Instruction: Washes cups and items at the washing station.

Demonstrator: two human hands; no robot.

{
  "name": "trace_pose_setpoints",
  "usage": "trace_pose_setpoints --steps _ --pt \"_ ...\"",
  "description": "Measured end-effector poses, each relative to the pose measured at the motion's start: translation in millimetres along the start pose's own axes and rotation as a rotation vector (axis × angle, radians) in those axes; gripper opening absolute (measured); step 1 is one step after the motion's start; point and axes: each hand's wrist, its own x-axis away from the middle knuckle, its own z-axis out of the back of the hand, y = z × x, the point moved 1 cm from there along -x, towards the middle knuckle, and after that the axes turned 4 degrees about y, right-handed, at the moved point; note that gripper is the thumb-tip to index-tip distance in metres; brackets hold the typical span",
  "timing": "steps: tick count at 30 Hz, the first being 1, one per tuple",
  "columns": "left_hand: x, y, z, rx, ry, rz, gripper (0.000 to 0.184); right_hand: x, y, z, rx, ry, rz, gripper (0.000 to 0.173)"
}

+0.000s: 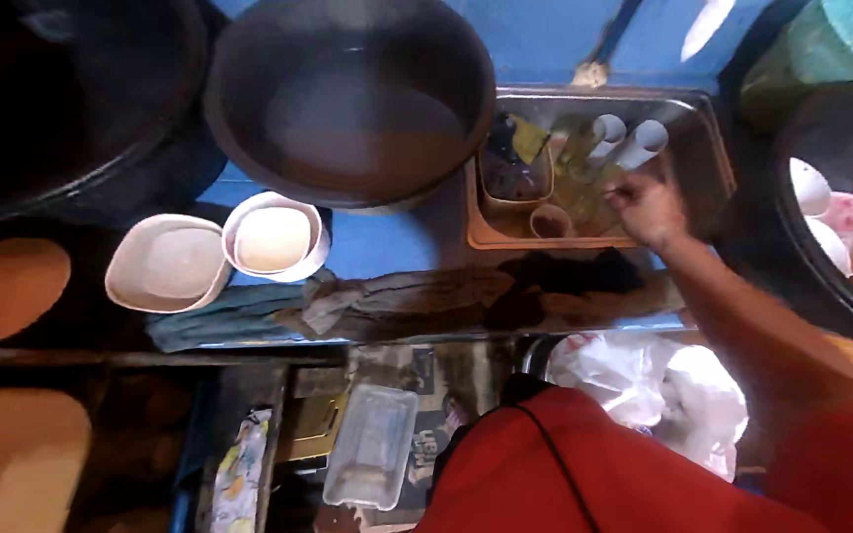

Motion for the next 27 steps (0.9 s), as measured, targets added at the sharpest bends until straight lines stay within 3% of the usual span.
trace_pose_setpoints --steps 1,2,5,10,13,16,19,21,25,27 --pt "-6.1 76.8 3.1 -0.036 -0.142 0.132 0.048 -6.7 0.6 -13.1 0.004 -0.068 0.039 0.031" --pt "-10.4 144.7 -1.3 -0.092 -0.163 0.171 0.049 -15.9 3.1 -28.4 0.017 -0.143 0.065 0.031" --pt "-18.3 274.5 -11.6 -0.094 -0.141 -0.103 0.051 -48.7 14.2 -76.4 0.068 -0.354 0.082 0.032" --pt "-22.8 410.7 -5.1 -0.055 -0.184 -0.485 0.051 -87.8 40.7 -131.1 0.191 -0.535 0.162 0.037" --pt "-10.9 465.3 -8.4 -0.027 -0.157 -0.521 0.053 -92.6 43.0 -129.9 0.212 -0.571 0.204 0.039" --pt "10.6 506.7 -32.5 0.092 -0.13 -0.532 0.051 -92.5 33.8 -116.6 0.151 -0.544 0.132 0.043" --pt "34.8 557.7 -80.1 0.108 -0.238 -0.635 0.047 -92.9 46.0 -128.5 0.096 -0.525 0.12 0.046" --pt "43.1 593.7 -130.8 0.028 -0.336 -0.798 0.045 -93.1 59.6 -142.8 0.043 -0.524 0.152 0.043" --pt "56.5 663.7 -268.0 -0.225 -0.552 -1.156 0.039 -91.5 56.3 -132.6 0.024 -0.545 0.123 0.045" --pt "64.5 693.2 -339.7 -0.45 -0.703 -1.196 0.046 -85.5 52.9 -123.1 -0.052 -0.524 0.072 0.042"
